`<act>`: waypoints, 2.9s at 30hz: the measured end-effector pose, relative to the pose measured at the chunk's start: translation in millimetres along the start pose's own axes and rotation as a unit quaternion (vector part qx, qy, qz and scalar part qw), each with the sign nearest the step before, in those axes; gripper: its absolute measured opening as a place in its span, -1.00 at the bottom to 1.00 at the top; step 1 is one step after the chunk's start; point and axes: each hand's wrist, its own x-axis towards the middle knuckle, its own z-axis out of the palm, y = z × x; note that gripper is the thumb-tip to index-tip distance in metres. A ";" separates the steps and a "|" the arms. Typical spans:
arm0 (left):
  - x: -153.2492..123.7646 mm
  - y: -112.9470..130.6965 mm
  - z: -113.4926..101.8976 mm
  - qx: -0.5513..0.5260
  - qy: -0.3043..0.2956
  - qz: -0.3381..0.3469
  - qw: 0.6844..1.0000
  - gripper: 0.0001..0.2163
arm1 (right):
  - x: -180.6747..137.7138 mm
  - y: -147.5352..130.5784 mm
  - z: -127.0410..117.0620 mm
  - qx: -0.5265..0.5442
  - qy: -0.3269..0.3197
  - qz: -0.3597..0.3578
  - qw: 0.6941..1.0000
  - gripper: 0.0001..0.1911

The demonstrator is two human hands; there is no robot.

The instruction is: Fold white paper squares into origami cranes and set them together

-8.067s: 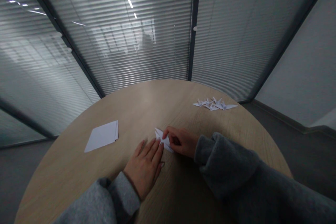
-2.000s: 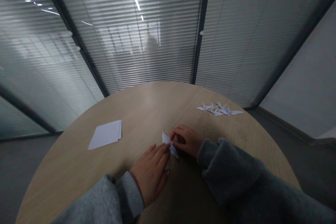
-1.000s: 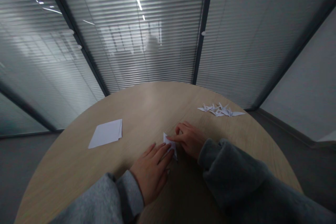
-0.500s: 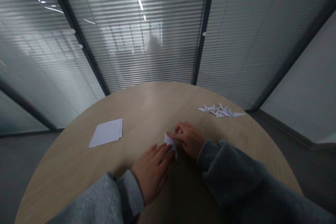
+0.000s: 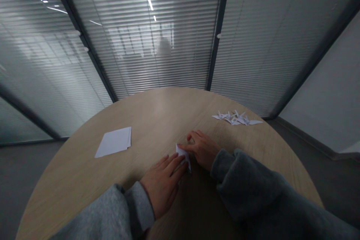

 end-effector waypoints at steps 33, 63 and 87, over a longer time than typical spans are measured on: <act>-0.3 -0.2 4.9 0.031 -0.007 -0.005 0.999 -0.47 | -4.6 -4.1 -29.6 0.024 -0.072 0.018 0.997 -0.72; -0.9 -10.5 -0.7 0.089 -0.005 -0.007 0.996 -0.47 | -7.5 -35.7 -55.6 -0.031 -0.175 -0.053 0.983 -0.71; -3.1 -14.2 4.5 0.081 -0.010 -0.010 0.997 -0.50 | -8.8 -44.5 -68.4 -0.020 -0.222 -0.078 0.972 -0.70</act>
